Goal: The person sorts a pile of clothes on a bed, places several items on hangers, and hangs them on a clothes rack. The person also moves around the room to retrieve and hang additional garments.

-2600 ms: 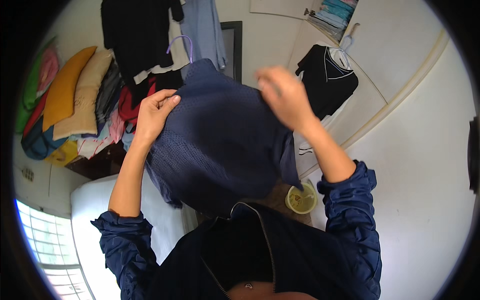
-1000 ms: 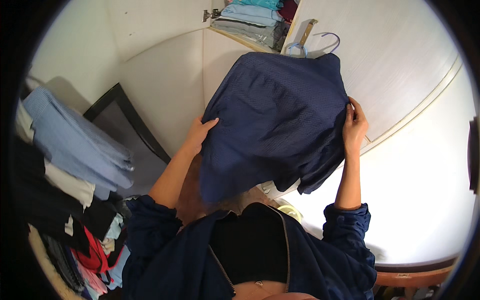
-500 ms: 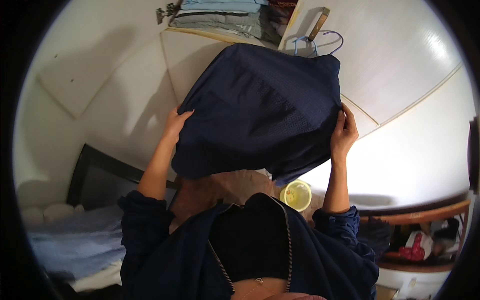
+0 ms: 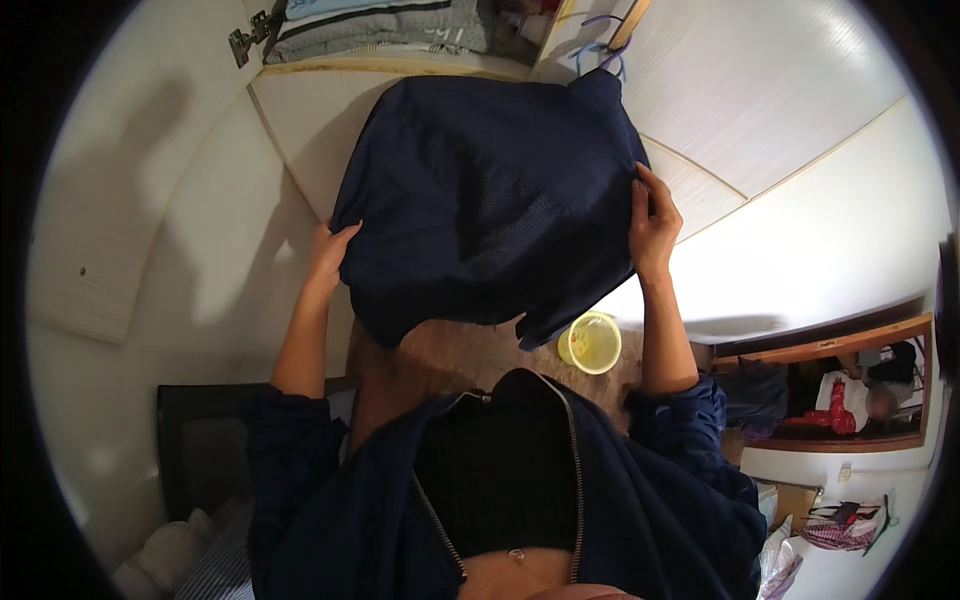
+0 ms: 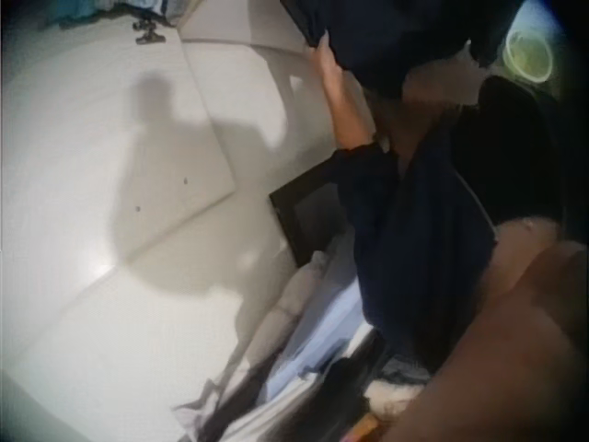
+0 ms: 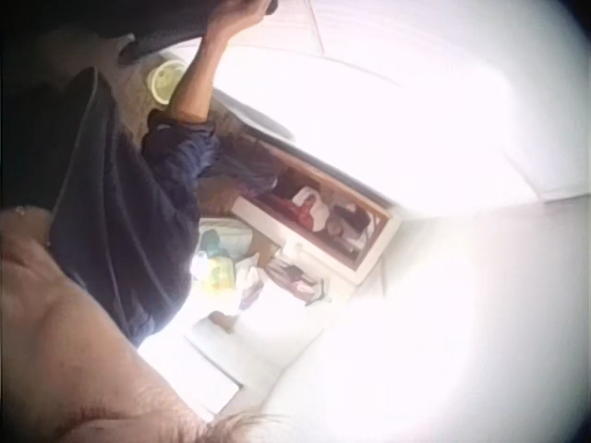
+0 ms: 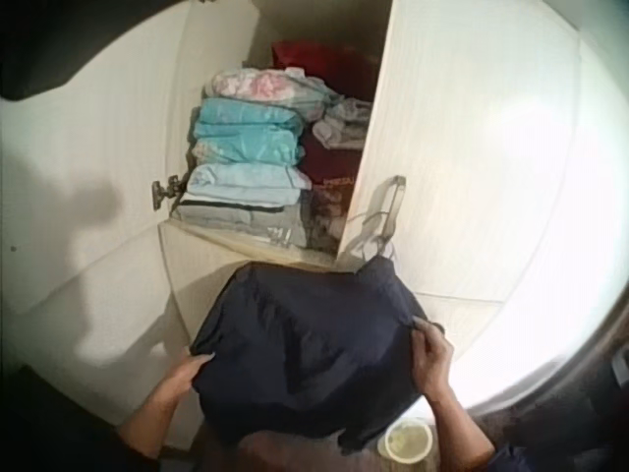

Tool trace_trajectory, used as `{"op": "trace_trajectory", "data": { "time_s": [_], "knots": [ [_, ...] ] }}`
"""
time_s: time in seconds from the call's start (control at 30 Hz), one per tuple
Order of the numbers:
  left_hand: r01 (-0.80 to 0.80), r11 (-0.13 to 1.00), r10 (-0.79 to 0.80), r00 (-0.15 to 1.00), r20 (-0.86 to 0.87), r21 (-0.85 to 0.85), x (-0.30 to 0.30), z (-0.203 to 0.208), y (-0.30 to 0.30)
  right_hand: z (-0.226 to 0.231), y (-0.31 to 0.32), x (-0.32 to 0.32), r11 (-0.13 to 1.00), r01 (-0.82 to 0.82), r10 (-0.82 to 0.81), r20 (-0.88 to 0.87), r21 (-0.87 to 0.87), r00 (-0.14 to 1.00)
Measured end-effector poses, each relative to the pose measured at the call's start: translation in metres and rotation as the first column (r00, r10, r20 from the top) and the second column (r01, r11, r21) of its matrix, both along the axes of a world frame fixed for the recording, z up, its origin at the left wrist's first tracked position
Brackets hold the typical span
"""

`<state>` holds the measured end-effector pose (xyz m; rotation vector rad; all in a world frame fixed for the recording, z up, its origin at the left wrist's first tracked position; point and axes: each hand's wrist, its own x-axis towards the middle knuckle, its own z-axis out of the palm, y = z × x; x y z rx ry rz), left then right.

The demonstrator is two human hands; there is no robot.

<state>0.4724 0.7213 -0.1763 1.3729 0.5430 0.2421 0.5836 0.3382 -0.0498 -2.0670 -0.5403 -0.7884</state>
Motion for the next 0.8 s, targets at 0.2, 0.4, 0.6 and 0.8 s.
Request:
{"op": "trace_trajectory", "data": {
  "time_s": [0.2, 0.4, 0.6, 0.8],
  "knots": [
    [-0.003, 0.963, 0.046, 0.987, -0.156, 0.268, -0.006, -0.066, 0.026, -0.035, -0.023, 0.026, 0.993, 0.077, -0.075, 0.024, -0.093, 0.997],
    [0.072, 0.694, 0.081, 0.981, -0.178, 0.716, -0.005, -0.172, 0.046, -0.063, -0.048, 0.018, 0.974, 0.192, -0.203, -0.088, -0.118, 0.975],
    [0.514, 0.672, 0.030, 0.701, -0.713, 0.533, -0.109, -0.318, 0.033, -0.212, -0.184, -0.070, 0.908, 0.232, -0.385, -0.476, -0.349, 0.791],
    [0.966, 0.153, -0.535, 0.259, -0.804, 0.209, -0.166, -0.406, -0.075, -0.370, -0.267, -0.352, 0.910, -0.154, -0.389, -0.921, -0.385, 0.009]
  ]
}}
